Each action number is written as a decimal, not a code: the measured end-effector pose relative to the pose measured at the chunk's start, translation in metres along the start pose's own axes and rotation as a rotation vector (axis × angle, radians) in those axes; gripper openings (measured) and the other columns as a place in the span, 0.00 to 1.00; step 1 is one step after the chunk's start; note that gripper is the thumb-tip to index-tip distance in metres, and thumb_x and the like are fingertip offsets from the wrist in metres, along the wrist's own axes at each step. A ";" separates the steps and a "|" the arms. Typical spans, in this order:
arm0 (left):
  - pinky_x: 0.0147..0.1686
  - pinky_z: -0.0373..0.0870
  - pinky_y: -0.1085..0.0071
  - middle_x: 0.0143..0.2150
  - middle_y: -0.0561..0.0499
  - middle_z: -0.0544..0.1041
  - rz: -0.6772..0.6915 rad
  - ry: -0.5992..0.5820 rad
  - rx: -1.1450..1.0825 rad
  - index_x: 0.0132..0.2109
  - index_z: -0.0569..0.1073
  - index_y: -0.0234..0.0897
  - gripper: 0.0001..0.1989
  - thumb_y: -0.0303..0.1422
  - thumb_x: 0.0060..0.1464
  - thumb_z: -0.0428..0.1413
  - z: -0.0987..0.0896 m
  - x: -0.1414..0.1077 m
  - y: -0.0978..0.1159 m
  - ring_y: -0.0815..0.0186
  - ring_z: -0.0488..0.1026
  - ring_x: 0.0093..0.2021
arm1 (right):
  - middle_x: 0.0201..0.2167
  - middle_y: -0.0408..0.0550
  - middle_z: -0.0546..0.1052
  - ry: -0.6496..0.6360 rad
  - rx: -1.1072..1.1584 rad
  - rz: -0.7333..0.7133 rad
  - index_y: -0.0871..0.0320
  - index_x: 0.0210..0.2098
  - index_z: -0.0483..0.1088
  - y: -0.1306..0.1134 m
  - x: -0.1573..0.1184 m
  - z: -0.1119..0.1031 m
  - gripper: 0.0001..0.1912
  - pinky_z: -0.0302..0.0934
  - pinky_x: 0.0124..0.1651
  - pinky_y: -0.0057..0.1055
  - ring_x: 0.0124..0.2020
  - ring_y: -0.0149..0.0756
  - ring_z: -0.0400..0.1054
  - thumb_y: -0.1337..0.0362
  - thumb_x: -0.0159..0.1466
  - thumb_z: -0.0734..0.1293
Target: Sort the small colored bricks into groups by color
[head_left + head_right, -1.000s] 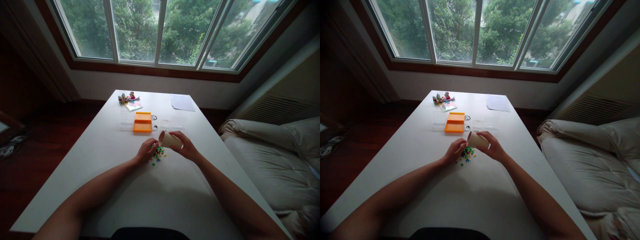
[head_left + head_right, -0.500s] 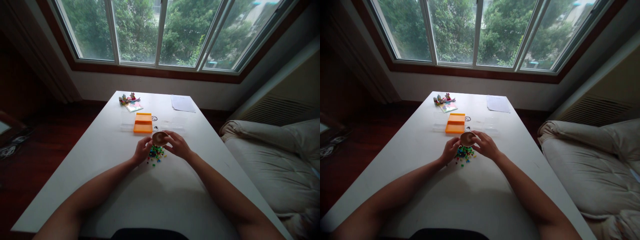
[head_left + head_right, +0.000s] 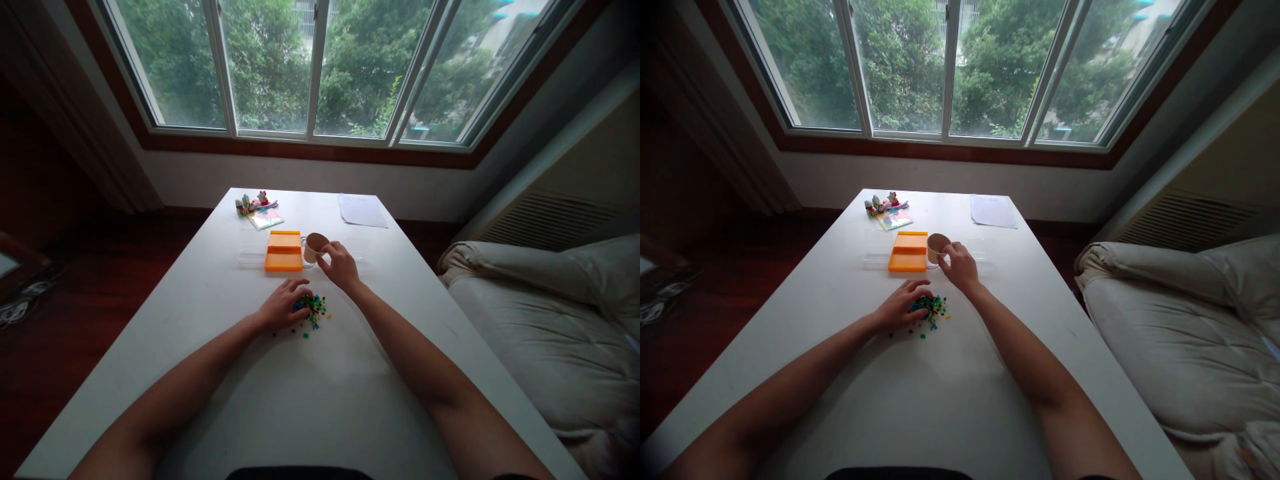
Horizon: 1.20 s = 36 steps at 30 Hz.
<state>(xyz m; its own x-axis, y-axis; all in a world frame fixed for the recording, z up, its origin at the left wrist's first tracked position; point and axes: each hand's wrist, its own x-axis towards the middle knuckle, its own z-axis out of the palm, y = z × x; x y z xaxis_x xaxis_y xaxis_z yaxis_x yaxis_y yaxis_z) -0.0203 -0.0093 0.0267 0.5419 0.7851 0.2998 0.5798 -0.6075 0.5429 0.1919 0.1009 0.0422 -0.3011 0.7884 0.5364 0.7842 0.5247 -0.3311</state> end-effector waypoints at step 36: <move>0.70 0.44 0.47 0.73 0.44 0.55 0.235 -0.267 0.147 0.71 0.57 0.49 0.39 0.44 0.55 0.61 -0.007 -0.024 0.023 0.48 0.50 0.72 | 0.42 0.54 0.73 0.003 -0.015 -0.011 0.54 0.46 0.74 0.042 -0.035 0.006 0.11 0.63 0.51 0.43 0.48 0.47 0.64 0.63 0.68 0.62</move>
<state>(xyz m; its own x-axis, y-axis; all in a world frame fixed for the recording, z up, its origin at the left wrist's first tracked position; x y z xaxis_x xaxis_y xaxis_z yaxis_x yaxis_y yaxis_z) -0.0241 -0.0414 0.0381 0.7984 0.5753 0.1776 0.4916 -0.7932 0.3594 0.2321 0.0969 0.0048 -0.3085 0.7814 0.5424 0.7886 0.5289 -0.3136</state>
